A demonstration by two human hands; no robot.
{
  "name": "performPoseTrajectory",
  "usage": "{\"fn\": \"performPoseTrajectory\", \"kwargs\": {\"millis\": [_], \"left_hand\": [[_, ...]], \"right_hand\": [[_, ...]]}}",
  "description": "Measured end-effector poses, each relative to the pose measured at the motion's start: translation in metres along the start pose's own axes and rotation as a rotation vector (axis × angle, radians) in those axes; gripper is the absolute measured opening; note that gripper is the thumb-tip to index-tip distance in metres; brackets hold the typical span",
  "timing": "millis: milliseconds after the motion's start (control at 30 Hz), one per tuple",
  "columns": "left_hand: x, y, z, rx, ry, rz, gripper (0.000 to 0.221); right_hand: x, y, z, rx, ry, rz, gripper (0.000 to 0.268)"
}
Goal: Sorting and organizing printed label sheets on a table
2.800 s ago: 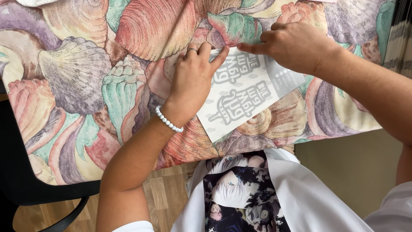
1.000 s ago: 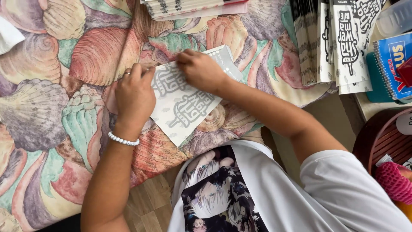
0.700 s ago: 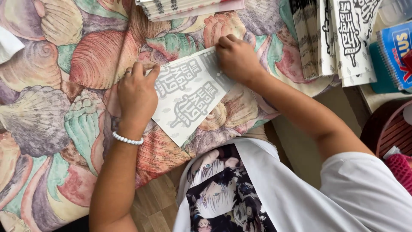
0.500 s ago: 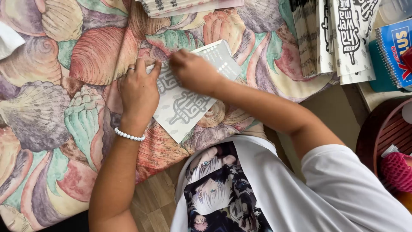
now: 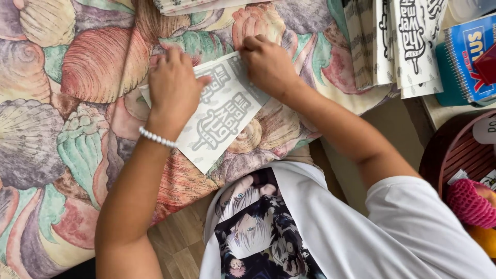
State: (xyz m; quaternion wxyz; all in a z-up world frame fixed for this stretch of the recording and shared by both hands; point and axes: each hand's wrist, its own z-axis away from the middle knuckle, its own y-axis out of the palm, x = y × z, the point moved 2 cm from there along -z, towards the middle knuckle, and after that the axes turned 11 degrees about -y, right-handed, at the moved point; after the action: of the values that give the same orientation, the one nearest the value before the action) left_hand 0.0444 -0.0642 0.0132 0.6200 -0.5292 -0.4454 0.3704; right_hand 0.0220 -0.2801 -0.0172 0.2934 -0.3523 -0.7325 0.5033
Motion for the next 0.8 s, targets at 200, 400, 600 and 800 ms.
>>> {"fn": "performPoseTrajectory", "kwargs": {"millis": [200,400,600,800], "left_hand": [[-0.016,-0.022,-0.042,0.37,0.06,0.393,0.064],[-0.019,-0.012,-0.052,0.463,0.03,0.34,0.036],[-0.009,-0.04,-0.018,0.352,0.026,0.737,0.015],[-0.003,-0.041,0.024,-0.313,0.176,1.553,0.014]], "right_hand": [[-0.01,0.006,0.001,-0.051,-0.011,0.051,0.018],[-0.033,0.0,0.011,-0.141,0.143,-0.031,0.023],[-0.017,-0.065,0.043,-0.622,0.357,-0.449,0.031],[0.024,-0.069,0.063,-0.626,0.322,-0.888,0.072]]}}
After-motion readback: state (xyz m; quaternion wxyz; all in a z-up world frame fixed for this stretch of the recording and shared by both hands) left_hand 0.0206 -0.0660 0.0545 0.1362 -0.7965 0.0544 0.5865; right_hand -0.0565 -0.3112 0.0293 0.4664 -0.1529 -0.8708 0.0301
